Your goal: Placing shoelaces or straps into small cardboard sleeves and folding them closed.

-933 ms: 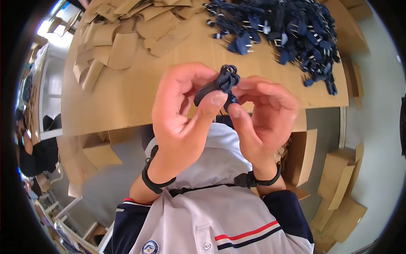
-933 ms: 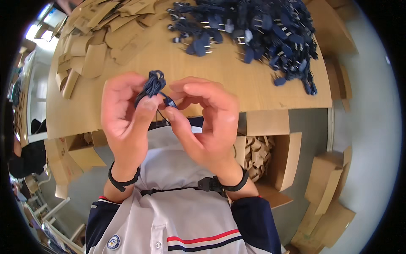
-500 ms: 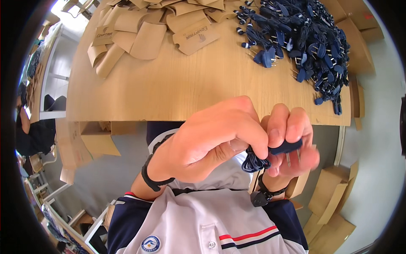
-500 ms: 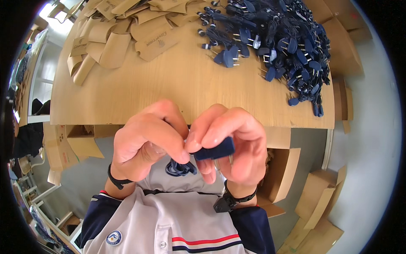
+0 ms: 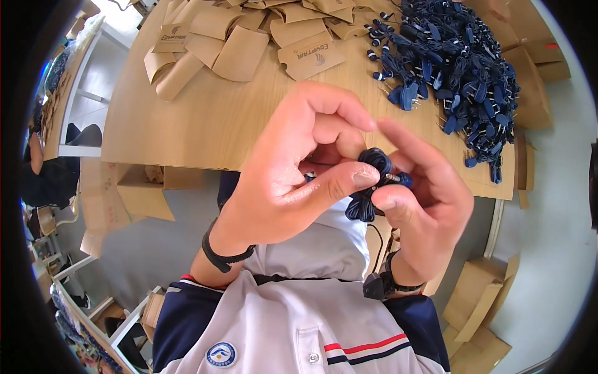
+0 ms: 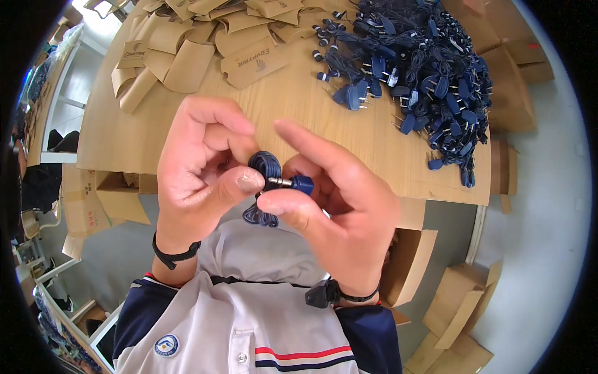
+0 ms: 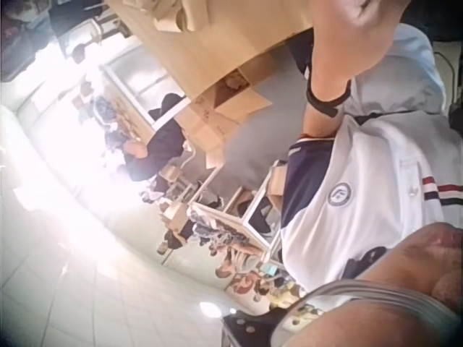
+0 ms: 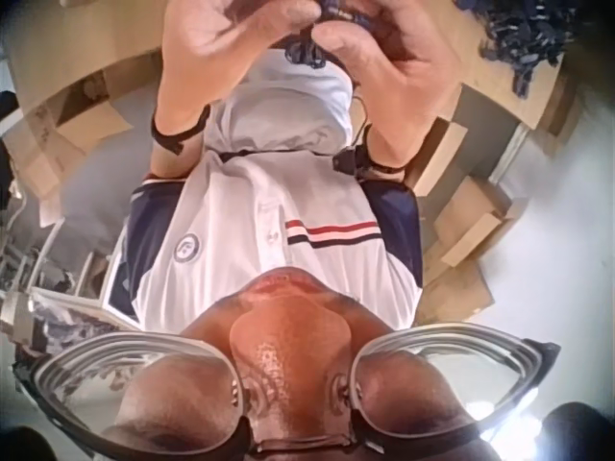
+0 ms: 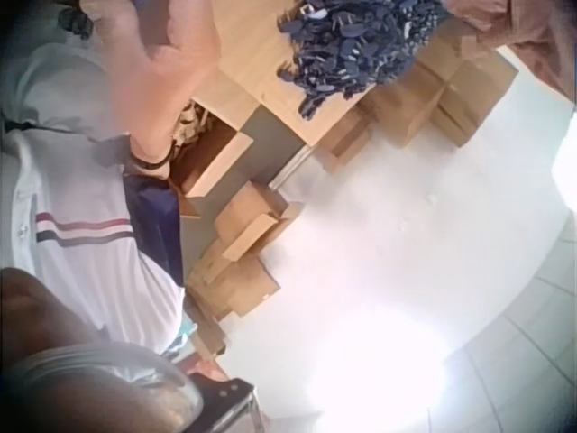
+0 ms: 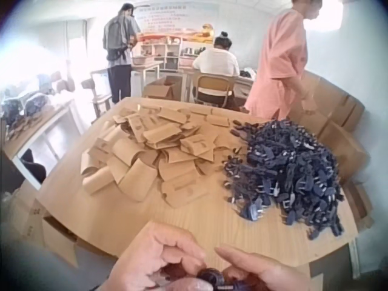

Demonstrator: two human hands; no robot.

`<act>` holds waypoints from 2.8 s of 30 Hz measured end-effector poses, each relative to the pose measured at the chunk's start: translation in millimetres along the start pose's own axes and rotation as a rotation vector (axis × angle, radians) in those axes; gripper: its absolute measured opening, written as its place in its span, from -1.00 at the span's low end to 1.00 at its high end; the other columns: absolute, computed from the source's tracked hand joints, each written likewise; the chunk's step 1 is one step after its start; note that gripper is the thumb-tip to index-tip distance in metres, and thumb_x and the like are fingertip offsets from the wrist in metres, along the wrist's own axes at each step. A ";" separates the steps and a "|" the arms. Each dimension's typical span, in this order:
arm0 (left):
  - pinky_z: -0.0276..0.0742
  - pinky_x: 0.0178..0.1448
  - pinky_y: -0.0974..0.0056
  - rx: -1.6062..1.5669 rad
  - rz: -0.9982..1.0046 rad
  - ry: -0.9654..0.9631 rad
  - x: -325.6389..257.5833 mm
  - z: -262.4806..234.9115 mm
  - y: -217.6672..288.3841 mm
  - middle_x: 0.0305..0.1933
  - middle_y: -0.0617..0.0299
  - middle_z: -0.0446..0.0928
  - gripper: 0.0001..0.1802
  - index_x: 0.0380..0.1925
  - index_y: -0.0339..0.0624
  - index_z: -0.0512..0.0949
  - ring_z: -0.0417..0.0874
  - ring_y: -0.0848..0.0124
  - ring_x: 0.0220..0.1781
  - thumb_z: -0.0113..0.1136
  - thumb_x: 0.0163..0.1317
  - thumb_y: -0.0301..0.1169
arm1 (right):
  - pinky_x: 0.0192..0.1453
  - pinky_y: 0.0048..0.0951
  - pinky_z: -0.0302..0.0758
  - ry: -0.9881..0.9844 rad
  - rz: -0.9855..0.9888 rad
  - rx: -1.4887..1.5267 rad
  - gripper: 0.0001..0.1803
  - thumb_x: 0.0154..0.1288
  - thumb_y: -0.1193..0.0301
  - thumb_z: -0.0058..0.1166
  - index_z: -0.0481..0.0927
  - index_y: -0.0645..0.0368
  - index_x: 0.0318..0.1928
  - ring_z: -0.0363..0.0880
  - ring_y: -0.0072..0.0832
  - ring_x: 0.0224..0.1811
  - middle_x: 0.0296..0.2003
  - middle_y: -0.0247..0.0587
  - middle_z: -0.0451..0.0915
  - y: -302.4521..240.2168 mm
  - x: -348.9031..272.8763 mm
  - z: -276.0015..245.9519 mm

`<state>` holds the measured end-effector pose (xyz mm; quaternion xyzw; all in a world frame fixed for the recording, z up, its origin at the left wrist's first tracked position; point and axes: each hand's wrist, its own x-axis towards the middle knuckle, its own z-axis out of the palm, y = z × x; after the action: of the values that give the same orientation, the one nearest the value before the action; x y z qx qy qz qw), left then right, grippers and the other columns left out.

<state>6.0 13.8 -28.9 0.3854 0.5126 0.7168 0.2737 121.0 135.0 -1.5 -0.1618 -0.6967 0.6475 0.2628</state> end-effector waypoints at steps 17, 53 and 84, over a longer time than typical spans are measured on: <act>0.49 -0.18 0.41 0.209 0.140 0.248 -0.9 15.5 -15.6 -0.28 0.15 0.54 -0.85 -0.09 -0.23 0.46 0.57 0.46 -0.28 -0.01 0.38 -0.53 | -0.15 -0.57 0.55 -0.032 0.172 0.267 -0.46 0.06 0.74 0.26 0.50 0.43 0.12 0.62 -0.49 -0.21 -0.20 -0.15 0.56 10.1 7.9 -3.1; 0.50 0.01 0.17 1.267 0.218 -0.241 40.3 -90.5 -6.9 -0.13 0.15 0.60 -0.45 0.10 -0.19 0.45 0.59 0.18 -0.09 0.27 0.02 -0.48 | -0.21 -0.16 0.67 -0.274 -1.150 -0.493 -0.58 0.38 0.46 0.05 0.30 0.42 0.15 0.66 0.02 -0.29 -0.23 0.39 0.59 -58.9 105.4 -53.9; 0.63 -0.32 0.41 -0.177 -0.263 -0.100 -2.3 -17.4 26.1 -0.21 0.18 0.63 -0.57 -0.04 -0.35 0.55 0.64 0.53 -0.28 0.32 0.22 -0.25 | 0.23 -0.17 0.34 -0.599 -0.607 -0.247 -0.69 0.27 0.27 0.16 0.64 0.27 -0.14 0.56 -0.16 0.08 -0.06 0.16 0.64 -16.0 62.3 2.5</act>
<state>-7.2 -5.6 -7.9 0.3247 0.4791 0.6970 0.4233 70.9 166.4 24.0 0.2144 -0.8303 0.4712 0.2063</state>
